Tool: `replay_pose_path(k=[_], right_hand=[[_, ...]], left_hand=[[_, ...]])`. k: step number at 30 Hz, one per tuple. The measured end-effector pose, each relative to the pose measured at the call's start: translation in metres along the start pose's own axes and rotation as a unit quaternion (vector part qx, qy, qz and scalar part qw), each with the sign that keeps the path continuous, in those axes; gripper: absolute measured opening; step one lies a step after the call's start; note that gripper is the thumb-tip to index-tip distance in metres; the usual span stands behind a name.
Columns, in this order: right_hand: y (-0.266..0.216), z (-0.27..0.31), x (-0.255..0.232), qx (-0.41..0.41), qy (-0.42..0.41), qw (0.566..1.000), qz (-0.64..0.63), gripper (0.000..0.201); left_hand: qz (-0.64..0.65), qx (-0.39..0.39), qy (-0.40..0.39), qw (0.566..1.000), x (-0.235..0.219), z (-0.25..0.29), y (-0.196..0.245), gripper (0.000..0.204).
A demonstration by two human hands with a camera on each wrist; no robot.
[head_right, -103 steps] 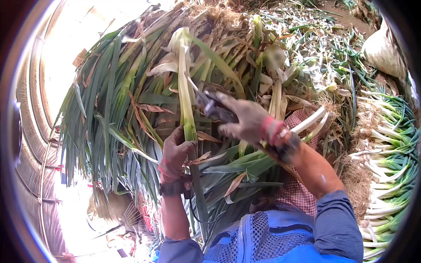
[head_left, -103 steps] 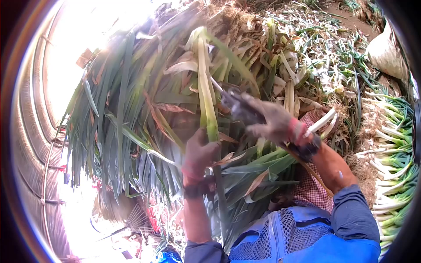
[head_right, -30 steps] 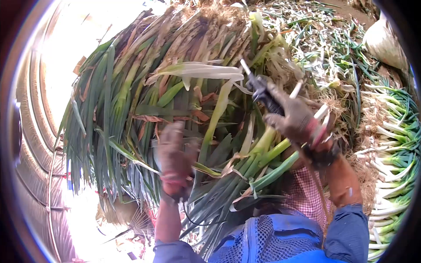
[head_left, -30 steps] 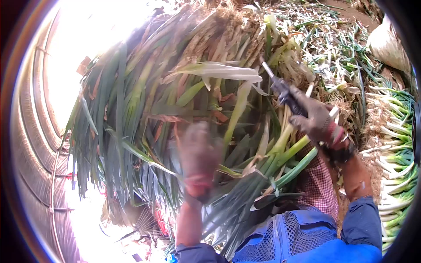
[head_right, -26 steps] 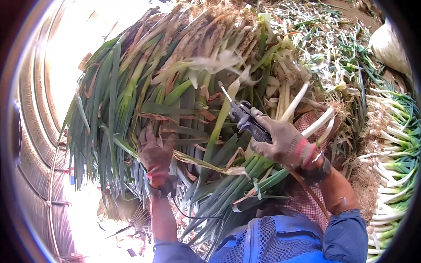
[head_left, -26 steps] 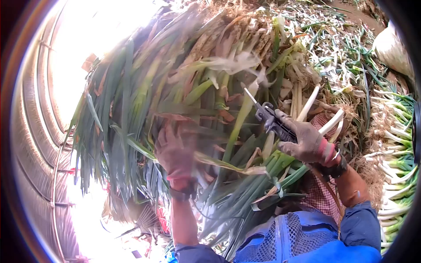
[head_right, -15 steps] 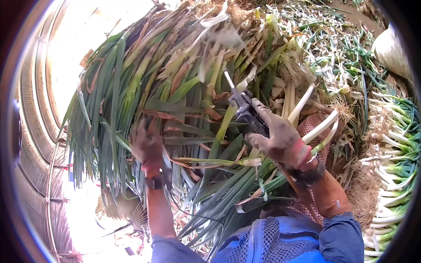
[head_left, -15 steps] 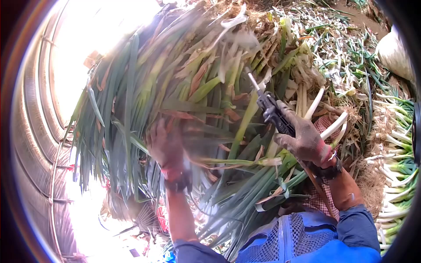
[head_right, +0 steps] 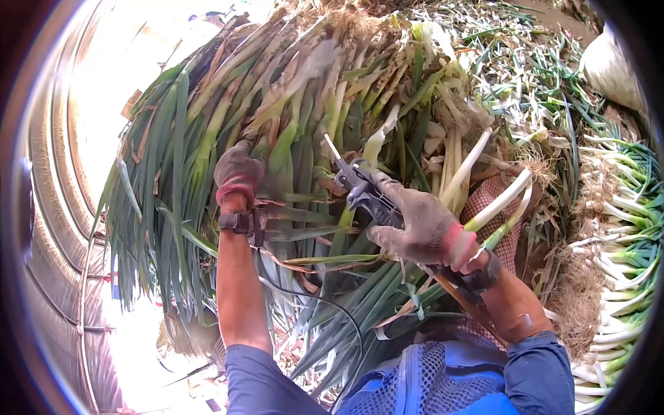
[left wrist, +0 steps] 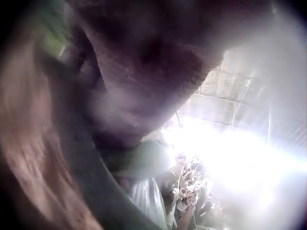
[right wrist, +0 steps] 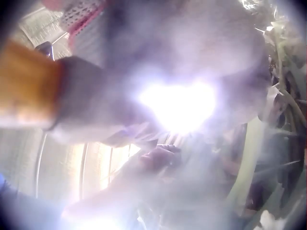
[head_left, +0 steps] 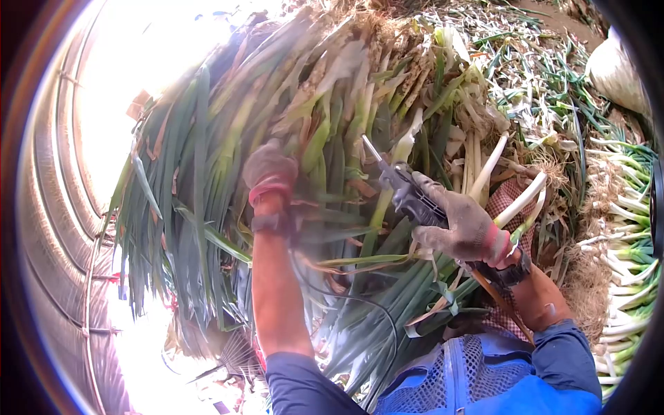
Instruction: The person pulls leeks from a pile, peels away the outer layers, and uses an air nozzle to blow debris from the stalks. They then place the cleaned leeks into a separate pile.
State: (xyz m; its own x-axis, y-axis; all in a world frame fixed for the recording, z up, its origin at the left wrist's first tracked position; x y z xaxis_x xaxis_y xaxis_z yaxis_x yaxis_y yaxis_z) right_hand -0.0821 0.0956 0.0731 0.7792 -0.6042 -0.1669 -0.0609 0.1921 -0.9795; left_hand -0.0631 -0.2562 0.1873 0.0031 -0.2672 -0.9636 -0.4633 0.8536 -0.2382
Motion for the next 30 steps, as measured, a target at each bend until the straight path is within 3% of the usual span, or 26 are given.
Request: replay_pose_path(k=[5,8,12,15,20,22,24,27,30], right_hand=[[0.004,-0.003,0.008,-0.065,0.003,0.998,-0.014,0.094],[-0.005,-0.001,0.001,-0.043,0.023,0.999,-0.018,0.095],[-0.009,-0.004,0.014,-0.087,-0.023,0.996,0.005,0.096],[-0.015,-0.009,0.012,0.042,-0.013,0.999,0.028,0.091],[-0.014,-0.001,0.024,-0.038,-0.045,0.997,0.042,0.090],[-0.013,-0.013,0.020,-0.030,0.022,0.998,0.044,0.098],[-0.014,-0.020,0.020,0.000,0.027,0.999,0.029,0.096],[-0.025,-0.030,0.013,-0.030,0.059,0.997,0.036,0.093],[-0.037,-0.065,-0.010,0.059,0.075,0.995,0.042,0.093]], left_hand=[[0.003,0.010,-0.018,1.000,-0.001,0.008,-0.002,0.056],[0.030,0.005,0.014,0.999,0.001,0.018,-0.003,0.058],[0.043,-0.002,0.006,0.999,-0.002,0.016,0.000,0.054],[0.042,-0.001,-0.014,0.999,-0.008,0.012,0.004,0.049],[0.042,-0.001,-0.049,0.998,-0.017,0.026,0.020,0.045],[0.030,0.002,-0.077,0.997,-0.020,0.039,0.031,0.046],[0.040,0.003,-0.082,0.996,-0.022,0.056,0.041,0.049],[0.065,0.011,-0.032,0.997,-0.015,0.068,0.043,0.057],[0.127,0.010,-0.026,0.991,-0.015,0.074,0.042,0.059]])
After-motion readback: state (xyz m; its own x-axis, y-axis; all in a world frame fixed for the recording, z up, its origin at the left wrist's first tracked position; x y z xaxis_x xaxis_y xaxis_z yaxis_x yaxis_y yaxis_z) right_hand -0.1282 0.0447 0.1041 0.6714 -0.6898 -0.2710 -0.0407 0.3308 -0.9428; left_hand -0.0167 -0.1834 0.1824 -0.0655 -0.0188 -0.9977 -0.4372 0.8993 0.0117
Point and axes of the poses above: each hand's wrist, its own z-axis away from the middle knuckle, its own x-axis out of the palm, y = z × x, the point moved 4 cm from there along -z, towards the middle knuckle, and after that the axes turned 13 degrees about x, right-handed, at the moved point
